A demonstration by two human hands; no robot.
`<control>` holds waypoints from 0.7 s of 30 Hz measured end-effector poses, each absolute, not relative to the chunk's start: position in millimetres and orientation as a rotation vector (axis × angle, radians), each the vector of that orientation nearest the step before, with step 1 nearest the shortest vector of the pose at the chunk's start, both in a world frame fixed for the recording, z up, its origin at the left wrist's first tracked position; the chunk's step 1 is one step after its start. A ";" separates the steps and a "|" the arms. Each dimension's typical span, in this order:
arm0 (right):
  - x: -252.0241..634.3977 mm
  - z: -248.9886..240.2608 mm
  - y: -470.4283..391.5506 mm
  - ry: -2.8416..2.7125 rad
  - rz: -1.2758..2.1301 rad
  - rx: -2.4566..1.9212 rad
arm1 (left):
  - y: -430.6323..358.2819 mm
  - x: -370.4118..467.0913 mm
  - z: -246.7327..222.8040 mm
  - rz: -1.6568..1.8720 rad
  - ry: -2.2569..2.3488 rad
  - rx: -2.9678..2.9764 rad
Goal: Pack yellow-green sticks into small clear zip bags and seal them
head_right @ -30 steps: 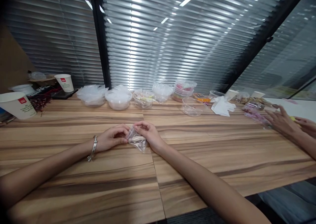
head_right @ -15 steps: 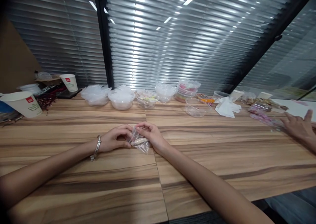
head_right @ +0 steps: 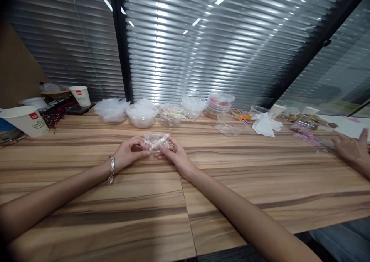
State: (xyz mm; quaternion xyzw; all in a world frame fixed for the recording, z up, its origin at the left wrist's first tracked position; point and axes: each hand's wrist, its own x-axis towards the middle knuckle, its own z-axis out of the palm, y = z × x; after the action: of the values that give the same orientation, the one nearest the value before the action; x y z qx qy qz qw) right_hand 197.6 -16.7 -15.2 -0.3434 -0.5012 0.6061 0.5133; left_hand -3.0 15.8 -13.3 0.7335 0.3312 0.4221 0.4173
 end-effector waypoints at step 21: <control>197.0 -20.5 -17.3 -1.222 1.303 -0.946 | 5.8 -0.6 0.4 0.943 0.838 2.100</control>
State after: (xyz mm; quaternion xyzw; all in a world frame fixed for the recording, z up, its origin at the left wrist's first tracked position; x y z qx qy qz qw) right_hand 197.0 -17.3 -20.5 -0.3967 -0.5120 0.5460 0.5314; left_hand -0.6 5.8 0.4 0.8065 0.3220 0.3619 0.3389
